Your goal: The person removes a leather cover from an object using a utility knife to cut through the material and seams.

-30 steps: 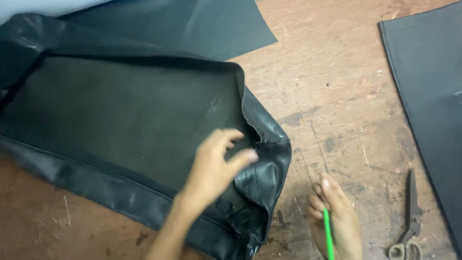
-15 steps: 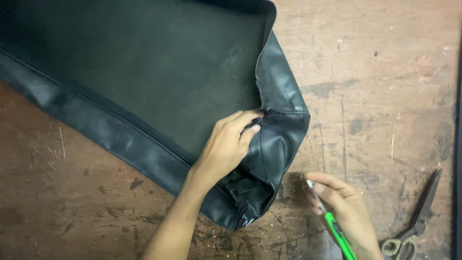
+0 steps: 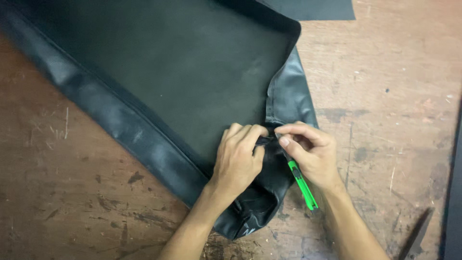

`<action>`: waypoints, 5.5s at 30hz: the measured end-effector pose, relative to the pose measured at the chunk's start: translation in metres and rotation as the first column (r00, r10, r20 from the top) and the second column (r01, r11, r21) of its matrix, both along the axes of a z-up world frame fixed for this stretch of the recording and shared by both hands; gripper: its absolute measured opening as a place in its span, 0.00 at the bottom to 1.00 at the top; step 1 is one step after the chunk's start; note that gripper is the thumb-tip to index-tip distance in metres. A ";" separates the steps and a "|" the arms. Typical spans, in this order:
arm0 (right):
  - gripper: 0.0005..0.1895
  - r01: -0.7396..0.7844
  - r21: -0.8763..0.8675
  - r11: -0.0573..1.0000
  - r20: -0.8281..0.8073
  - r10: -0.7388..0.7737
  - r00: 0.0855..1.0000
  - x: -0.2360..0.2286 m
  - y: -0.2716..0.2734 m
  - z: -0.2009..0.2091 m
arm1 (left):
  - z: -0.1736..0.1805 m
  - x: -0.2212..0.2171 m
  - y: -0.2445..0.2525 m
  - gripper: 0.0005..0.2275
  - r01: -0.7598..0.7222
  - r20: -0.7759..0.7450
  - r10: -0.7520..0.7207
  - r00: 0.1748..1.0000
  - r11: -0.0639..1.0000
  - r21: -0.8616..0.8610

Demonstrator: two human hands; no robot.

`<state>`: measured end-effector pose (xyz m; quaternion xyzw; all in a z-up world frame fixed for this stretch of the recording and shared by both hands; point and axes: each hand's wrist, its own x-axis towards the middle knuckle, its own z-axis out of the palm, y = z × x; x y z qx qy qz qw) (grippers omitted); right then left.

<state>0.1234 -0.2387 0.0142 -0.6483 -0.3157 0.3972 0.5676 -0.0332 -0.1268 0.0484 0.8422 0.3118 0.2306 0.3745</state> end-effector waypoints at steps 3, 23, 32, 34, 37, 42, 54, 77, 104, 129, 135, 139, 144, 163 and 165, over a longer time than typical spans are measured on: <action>0.09 0.076 0.028 0.997 -0.160 -0.071 0.985 0.005 -0.004 -0.015 | 0.002 0.003 0.006 0.10 -0.008 0.001 0.008 1.000 0.994 -0.106; 0.10 0.085 0.134 0.987 -0.300 -0.041 0.953 0.016 -0.004 -0.020 | -0.004 0.000 0.026 0.07 0.130 0.159 -0.089 0.983 0.954 -0.270; 0.11 -0.002 0.085 0.996 -0.191 0.018 0.981 0.012 0.000 -0.010 | -0.007 0.001 0.035 0.08 0.157 0.025 -0.157 0.987 0.938 -0.308; 0.10 -0.014 0.106 0.994 -0.175 0.033 0.984 0.012 0.000 -0.008 | -0.008 -0.003 0.034 0.07 0.226 0.135 -0.203 0.970 0.958 -0.179; 0.09 -0.012 0.105 0.994 -0.166 0.029 0.986 0.011 0.002 -0.011 | -0.012 -0.009 0.027 0.05 0.260 0.221 -0.239 0.946 0.963 -0.072; 0.09 -0.029 0.132 0.991 -0.131 0.047 0.990 0.010 0.002 -0.013 | -0.016 -0.023 0.010 0.04 0.269 0.179 -0.278 0.944 0.960 0.071; 0.10 0.037 0.076 0.996 -0.176 -0.023 0.984 0.008 0.003 -0.018 | -0.015 -0.036 -0.003 0.09 0.236 0.134 -0.285 0.949 0.925 0.298; 0.09 -0.204 -0.083 0.975 0.084 0.211 0.974 0.021 0.035 0.024 | -0.025 -0.010 0.012 0.08 0.054 0.167 -0.089 0.982 0.977 0.208; 0.11 -0.372 -0.185 0.910 -0.040 0.371 0.928 0.038 0.042 0.012 | -0.022 -0.021 0.015 0.09 0.043 0.277 -0.083 0.957 0.988 0.149; 0.11 -0.364 -0.214 0.907 -0.038 0.365 0.930 0.031 0.044 0.020 | -0.023 -0.027 0.012 0.10 0.084 0.295 -0.112 0.949 0.991 0.105; 0.11 -0.330 -0.179 0.927 -0.116 0.313 0.943 0.033 0.043 0.015 | -0.023 -0.028 0.010 0.10 0.067 0.275 -0.088 0.957 0.994 0.084; 0.11 -0.387 -0.131 0.913 -0.095 0.377 0.921 0.037 0.042 0.015 | -0.024 -0.026 0.010 0.10 0.051 0.272 -0.079 0.959 0.993 0.107; 0.11 -0.402 -0.212 0.891 -0.083 0.394 0.916 0.036 0.043 0.018 | -0.025 -0.026 0.010 0.10 0.051 0.282 -0.078 0.956 0.993 0.103; 0.11 -0.417 -0.212 0.884 0.021 0.430 0.902 0.035 0.039 0.012 | -0.032 -0.029 0.007 0.08 0.051 0.307 -0.079 0.948 0.994 0.098; 0.10 -0.412 -0.226 0.883 0.051 0.433 0.900 0.031 0.040 0.014 | -0.032 -0.029 0.007 0.08 0.056 0.318 -0.081 0.945 0.995 0.088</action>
